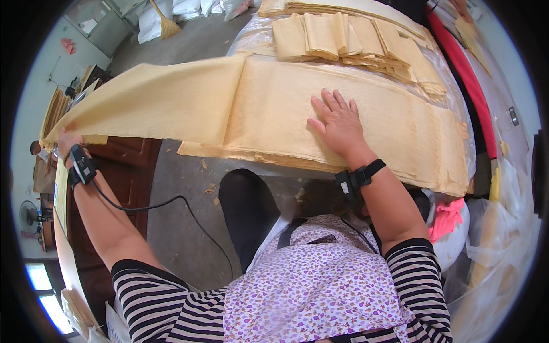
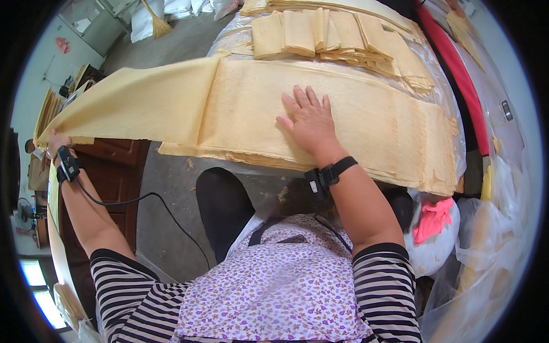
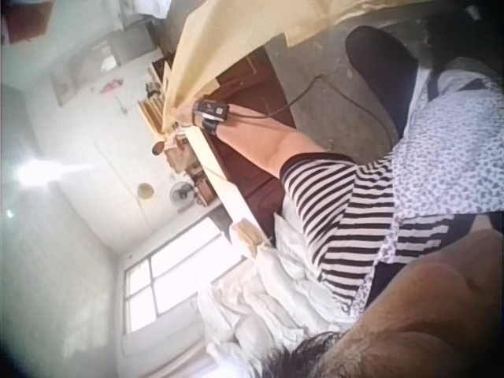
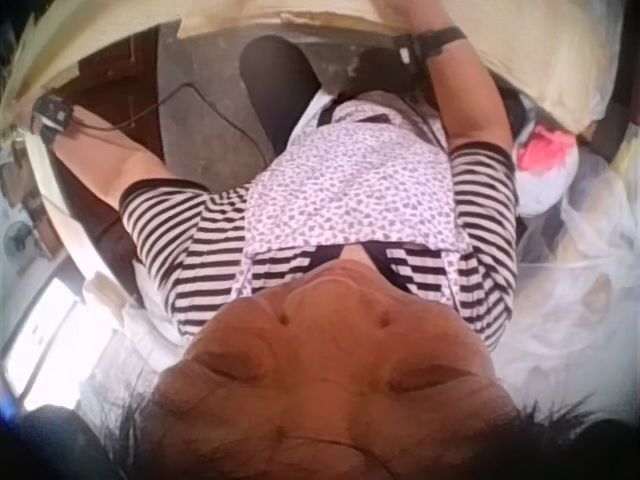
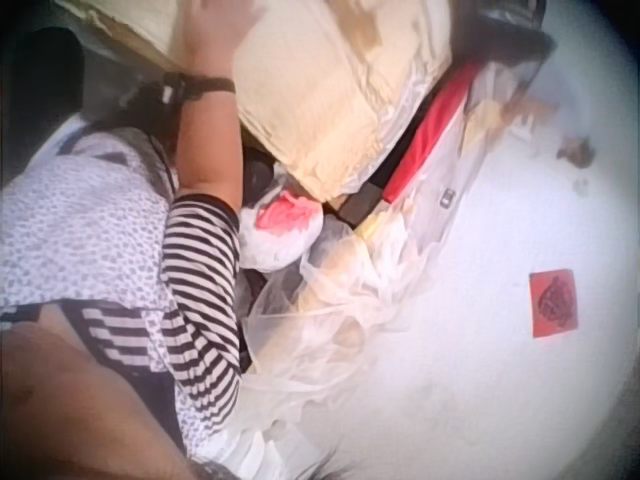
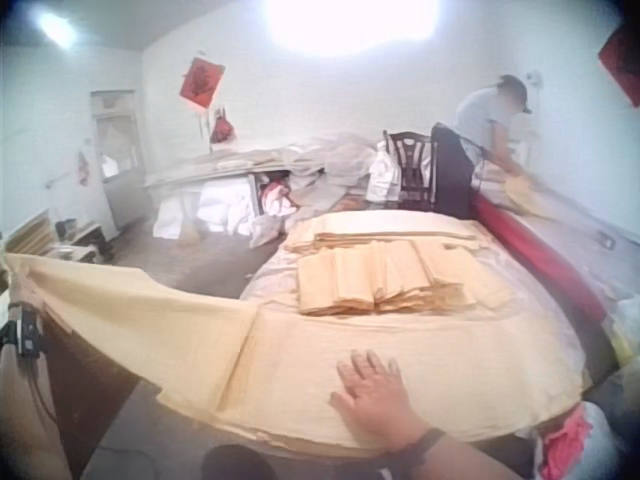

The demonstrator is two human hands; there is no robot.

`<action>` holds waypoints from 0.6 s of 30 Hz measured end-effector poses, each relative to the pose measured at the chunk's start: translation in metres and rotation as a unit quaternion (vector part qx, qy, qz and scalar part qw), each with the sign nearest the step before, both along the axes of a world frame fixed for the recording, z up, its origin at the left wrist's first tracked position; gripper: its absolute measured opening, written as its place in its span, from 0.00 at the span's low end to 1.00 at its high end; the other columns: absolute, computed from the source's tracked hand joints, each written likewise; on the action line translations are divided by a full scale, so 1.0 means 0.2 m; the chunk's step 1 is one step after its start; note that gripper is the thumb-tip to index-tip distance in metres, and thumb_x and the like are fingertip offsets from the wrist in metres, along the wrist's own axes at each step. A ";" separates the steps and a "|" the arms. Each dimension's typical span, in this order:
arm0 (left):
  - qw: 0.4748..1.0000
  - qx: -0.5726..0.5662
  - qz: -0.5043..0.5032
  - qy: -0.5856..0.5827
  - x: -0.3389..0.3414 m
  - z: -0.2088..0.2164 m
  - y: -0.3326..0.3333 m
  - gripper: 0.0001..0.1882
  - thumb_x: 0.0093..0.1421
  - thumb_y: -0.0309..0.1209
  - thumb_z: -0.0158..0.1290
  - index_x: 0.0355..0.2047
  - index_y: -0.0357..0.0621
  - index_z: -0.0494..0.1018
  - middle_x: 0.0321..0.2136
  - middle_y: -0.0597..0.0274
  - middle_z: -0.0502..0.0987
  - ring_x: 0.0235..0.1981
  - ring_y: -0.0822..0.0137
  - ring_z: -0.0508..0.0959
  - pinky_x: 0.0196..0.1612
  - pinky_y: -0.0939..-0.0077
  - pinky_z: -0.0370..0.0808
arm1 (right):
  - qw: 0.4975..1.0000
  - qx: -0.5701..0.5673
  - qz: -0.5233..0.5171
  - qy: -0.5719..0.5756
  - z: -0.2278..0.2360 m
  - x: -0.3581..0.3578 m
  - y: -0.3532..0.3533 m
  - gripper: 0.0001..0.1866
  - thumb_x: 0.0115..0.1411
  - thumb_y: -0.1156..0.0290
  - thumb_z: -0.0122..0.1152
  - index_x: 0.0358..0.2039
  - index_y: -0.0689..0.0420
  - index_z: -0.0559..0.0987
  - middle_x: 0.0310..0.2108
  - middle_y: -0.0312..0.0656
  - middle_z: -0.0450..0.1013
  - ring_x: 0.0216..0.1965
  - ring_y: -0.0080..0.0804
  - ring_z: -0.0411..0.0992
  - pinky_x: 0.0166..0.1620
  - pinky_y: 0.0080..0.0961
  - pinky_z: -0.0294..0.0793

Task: The person peels individual thin yellow sheets from a large stack on a table, folds each sheet in half or thirds by hand, and stacks the folded pieces to the side.

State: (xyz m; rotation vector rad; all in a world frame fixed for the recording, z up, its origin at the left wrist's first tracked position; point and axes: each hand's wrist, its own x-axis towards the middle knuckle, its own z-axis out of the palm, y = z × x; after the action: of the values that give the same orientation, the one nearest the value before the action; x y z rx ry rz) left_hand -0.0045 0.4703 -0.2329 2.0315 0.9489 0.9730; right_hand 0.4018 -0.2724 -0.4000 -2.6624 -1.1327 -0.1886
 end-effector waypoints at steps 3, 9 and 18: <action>0.998 0.009 0.032 -0.045 -0.28 0.19 0.19 0.23 0.56 0.28 0.53 0.53 0.36 0.72 0.40 0.50 0.81 0.38 0.59 0.81 0.43 0.64 0.77 | 1.000 0.016 0.006 -0.003 0.01 -0.01 -0.03 0.31 0.66 0.45 0.49 0.66 0.43 0.68 0.71 0.42 0.56 0.73 0.44 0.49 0.71 0.55 0.44; 0.956 -0.141 0.137 -0.216 0.22 0.05 -0.21 0.24 0.71 0.38 0.33 0.52 0.37 0.74 0.37 0.53 0.82 0.36 0.61 0.82 0.40 0.67 0.78 | 0.996 -0.048 -0.061 -0.037 -0.01 0.05 -0.08 0.30 0.66 0.44 0.49 0.65 0.43 0.69 0.71 0.42 0.56 0.73 0.43 0.50 0.71 0.55 0.44; 0.903 0.211 0.358 0.108 -0.36 0.82 -0.25 0.17 0.67 0.35 0.44 0.49 0.39 0.75 0.33 0.56 0.82 0.29 0.62 0.81 0.30 0.70 0.76 | 1.000 0.004 -0.012 -0.015 -0.01 0.01 -0.01 0.31 0.65 0.44 0.49 0.65 0.42 0.69 0.71 0.41 0.56 0.72 0.43 0.50 0.70 0.56 0.43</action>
State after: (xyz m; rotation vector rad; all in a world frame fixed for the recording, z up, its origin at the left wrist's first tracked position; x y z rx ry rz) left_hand -0.0757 0.4194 -0.0684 2.1993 1.8168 1.4508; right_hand 0.4032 -0.2750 -0.4029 -2.6752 -1.1070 -0.2373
